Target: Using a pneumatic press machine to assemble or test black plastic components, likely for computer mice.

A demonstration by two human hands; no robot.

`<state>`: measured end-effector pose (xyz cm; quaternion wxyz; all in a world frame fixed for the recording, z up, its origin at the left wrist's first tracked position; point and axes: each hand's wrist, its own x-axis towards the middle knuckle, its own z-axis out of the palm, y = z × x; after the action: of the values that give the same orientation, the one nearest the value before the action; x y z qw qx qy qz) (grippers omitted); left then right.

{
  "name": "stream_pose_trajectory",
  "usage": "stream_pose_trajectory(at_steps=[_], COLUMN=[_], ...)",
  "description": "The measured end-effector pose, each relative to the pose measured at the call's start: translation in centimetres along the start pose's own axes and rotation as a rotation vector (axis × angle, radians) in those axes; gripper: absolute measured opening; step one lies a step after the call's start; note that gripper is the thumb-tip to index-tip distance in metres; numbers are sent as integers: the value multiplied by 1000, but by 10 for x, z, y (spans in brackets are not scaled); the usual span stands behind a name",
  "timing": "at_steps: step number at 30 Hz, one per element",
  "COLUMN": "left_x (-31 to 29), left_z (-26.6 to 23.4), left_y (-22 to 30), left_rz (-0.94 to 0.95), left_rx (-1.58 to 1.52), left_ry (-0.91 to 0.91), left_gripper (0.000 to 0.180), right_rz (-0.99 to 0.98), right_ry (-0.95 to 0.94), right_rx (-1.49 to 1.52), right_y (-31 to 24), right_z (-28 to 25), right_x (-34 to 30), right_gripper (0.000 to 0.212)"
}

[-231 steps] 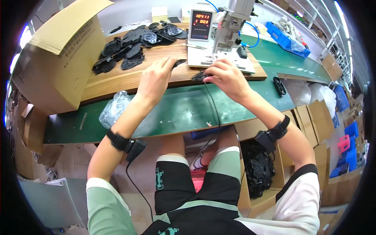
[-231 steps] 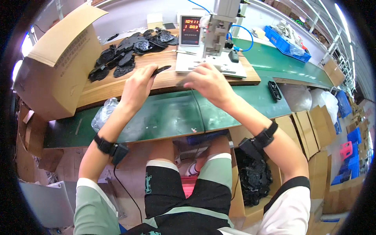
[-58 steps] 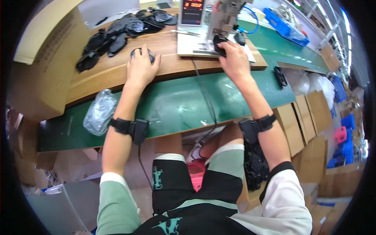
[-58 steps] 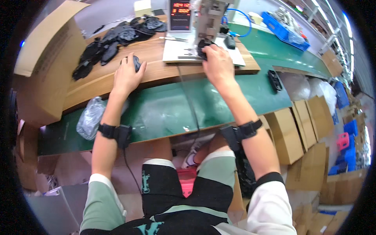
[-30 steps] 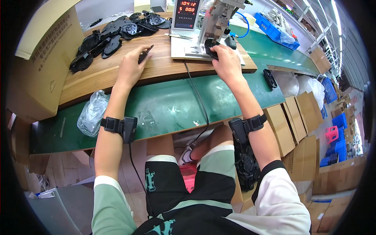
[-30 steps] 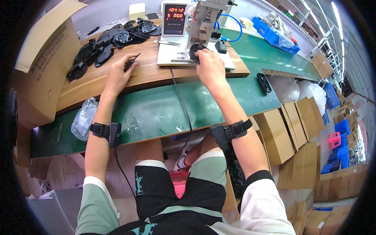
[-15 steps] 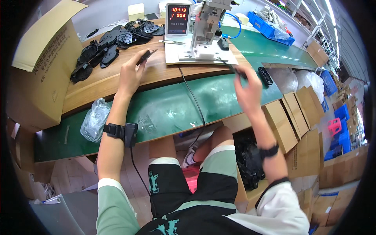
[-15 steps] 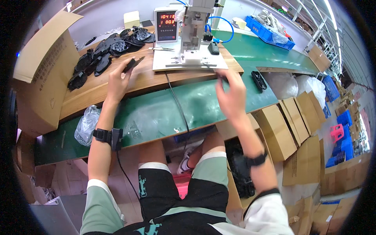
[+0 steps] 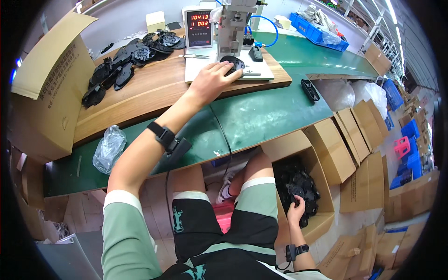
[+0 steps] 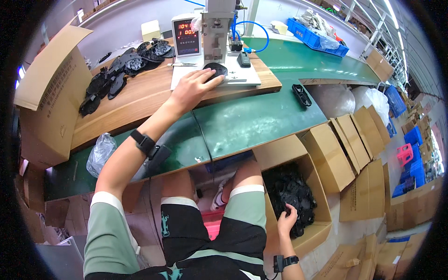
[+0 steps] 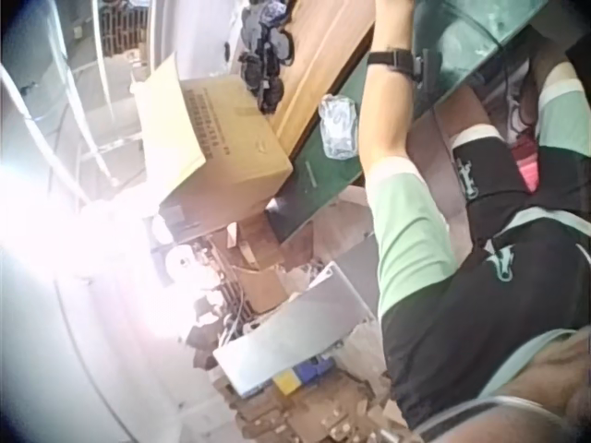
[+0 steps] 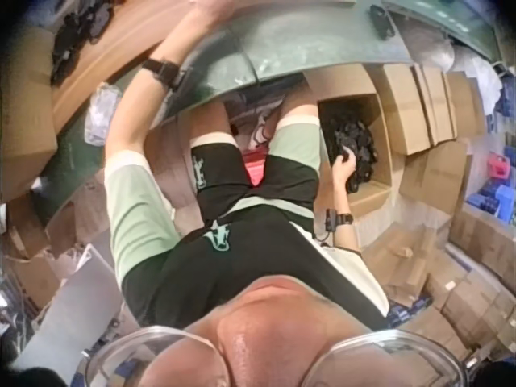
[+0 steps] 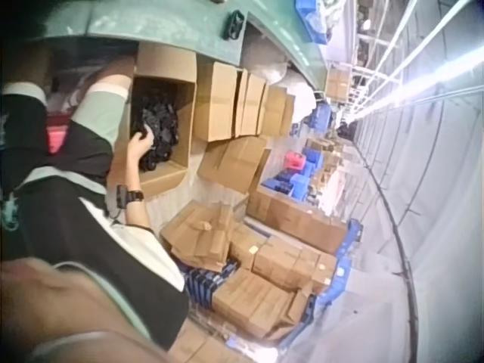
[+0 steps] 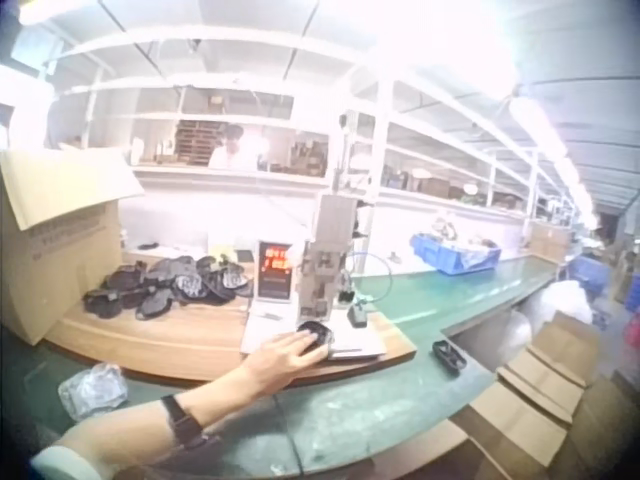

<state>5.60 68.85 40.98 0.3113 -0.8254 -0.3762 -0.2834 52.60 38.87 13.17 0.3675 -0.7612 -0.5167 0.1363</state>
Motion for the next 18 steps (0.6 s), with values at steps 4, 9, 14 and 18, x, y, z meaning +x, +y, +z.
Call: stream_pose_trajectory(at_steps=[4,9,14,18], left_x=[14,27,22,15], left_z=[14,5,20,7], left_y=[9,21,17,13], left_rz=[-94,-269,-171,-262], left_rx=[48,-193,-166,-256], left_ry=[-108,-211,-52,-115], left_gripper=[44,44,45,52], right_rz=[-11,17,-35,-526], right_ry=[6,-96,-35,25], right_rx=[-54,-199,-406,-28], right_y=[32,74,30,-186], right_z=[0,-14,4,-3], right_x=[19,36,53,77], right_gripper=[33,40,55,43])
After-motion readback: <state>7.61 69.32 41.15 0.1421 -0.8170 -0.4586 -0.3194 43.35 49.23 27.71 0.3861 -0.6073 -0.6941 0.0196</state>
